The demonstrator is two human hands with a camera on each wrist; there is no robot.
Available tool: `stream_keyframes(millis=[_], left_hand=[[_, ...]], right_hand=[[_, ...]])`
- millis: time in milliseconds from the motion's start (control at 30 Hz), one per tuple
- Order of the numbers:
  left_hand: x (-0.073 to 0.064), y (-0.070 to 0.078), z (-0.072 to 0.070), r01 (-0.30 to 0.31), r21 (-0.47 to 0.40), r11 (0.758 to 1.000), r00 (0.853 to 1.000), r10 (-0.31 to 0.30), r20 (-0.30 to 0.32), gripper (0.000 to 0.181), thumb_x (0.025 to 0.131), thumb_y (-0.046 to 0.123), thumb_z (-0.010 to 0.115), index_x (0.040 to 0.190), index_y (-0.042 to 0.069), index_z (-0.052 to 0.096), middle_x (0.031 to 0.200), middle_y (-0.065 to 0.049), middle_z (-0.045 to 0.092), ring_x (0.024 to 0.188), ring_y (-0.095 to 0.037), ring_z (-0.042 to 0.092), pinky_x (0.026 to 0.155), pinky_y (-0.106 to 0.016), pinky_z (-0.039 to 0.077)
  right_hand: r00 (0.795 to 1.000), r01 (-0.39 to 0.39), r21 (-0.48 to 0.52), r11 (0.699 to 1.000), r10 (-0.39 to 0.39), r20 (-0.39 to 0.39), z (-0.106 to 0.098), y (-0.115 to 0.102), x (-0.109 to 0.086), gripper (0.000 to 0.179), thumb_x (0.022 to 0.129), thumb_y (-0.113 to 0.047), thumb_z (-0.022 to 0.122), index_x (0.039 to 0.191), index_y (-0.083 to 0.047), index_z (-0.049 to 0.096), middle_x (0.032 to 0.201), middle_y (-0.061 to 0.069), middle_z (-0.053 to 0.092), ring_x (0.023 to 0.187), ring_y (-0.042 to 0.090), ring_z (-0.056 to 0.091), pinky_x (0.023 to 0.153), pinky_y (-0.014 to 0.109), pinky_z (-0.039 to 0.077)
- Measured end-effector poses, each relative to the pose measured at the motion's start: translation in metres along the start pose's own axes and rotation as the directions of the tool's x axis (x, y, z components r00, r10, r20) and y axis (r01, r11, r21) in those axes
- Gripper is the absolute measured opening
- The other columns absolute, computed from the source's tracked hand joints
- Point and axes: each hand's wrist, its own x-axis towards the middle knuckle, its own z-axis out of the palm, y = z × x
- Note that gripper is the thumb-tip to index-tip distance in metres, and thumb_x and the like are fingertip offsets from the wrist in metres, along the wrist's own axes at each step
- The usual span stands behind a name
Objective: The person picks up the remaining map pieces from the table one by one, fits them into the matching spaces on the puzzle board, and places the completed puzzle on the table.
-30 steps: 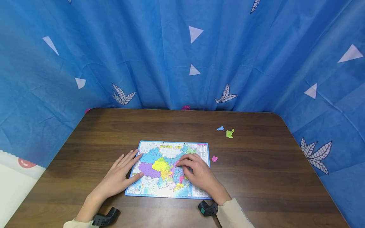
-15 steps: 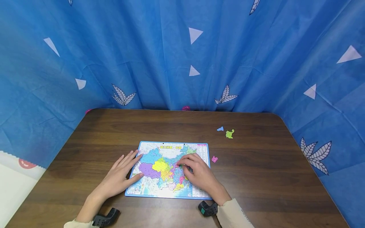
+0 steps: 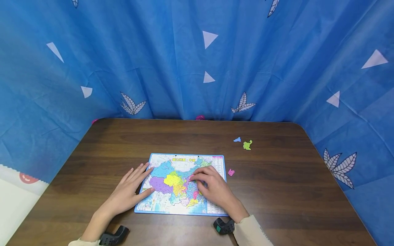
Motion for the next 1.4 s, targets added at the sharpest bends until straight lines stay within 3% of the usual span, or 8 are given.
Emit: stream_keyframes(millis=[367, 700, 1167, 1400], left_hand=[[0.0002, -0.0013, -0.0001, -0.029, 0.025, 0.999, 0.999, 0.030, -0.028, 0.077, 0.087, 0.064, 0.054, 0.151, 0.027, 0.034, 0.160, 0.001, 0.025, 0.148, -0.025, 0.020, 0.119, -0.053, 0.011], [-0.0004, -0.0011, -0.0003, -0.020, 0.025, 0.999, 1.000, 0.021, -0.016, 0.078, 0.086, 0.066, 0.053, 0.151, 0.028, 0.034, 0.160, 0.002, 0.024, 0.149, -0.024, 0.019, 0.119, -0.053, 0.010], [0.0005, -0.0020, 0.0008, -0.015, 0.018, 1.000, 1.000, 0.015, -0.014, 0.077, 0.086, 0.066, 0.053, 0.150, 0.028, 0.034, 0.160, 0.003, 0.024, 0.149, -0.024, 0.019, 0.119, -0.053, 0.010], [0.0001, -0.0014, 0.0001, -0.013, 0.016, 1.000, 1.000, 0.013, -0.010, 0.077, 0.086, 0.066, 0.053, 0.150, 0.028, 0.034, 0.160, 0.003, 0.023, 0.149, -0.025, 0.019, 0.119, -0.054, 0.010]], right_hand=[[0.998, 0.050, 0.035, 0.998, -0.048, -0.035, -0.0002, 0.0009, -0.0002, 0.018, 0.084, -0.013, 0.073, 0.095, -0.027, 0.074, 0.115, -0.014, 0.063, 0.111, 0.003, 0.051, 0.090, 0.028, 0.051], [0.999, 0.045, 0.077, 0.996, -0.044, -0.017, -0.0009, 0.0008, 0.0008, 0.025, 0.088, -0.013, 0.069, 0.107, -0.029, 0.071, 0.115, -0.018, 0.059, 0.111, 0.004, 0.051, 0.091, 0.027, 0.052], [0.997, 0.079, -0.035, 0.996, -0.079, -0.003, -0.0005, -0.0004, 0.0014, 0.028, 0.086, -0.018, 0.074, 0.111, -0.028, 0.073, 0.110, -0.016, 0.057, 0.106, 0.002, 0.048, 0.085, 0.022, 0.050], [1.000, 0.029, -0.061, 0.998, -0.030, -0.007, -0.0003, -0.0015, 0.0016, 0.023, 0.086, -0.022, 0.074, 0.108, -0.028, 0.073, 0.108, -0.016, 0.058, 0.105, 0.001, 0.047, 0.083, 0.021, 0.050]])
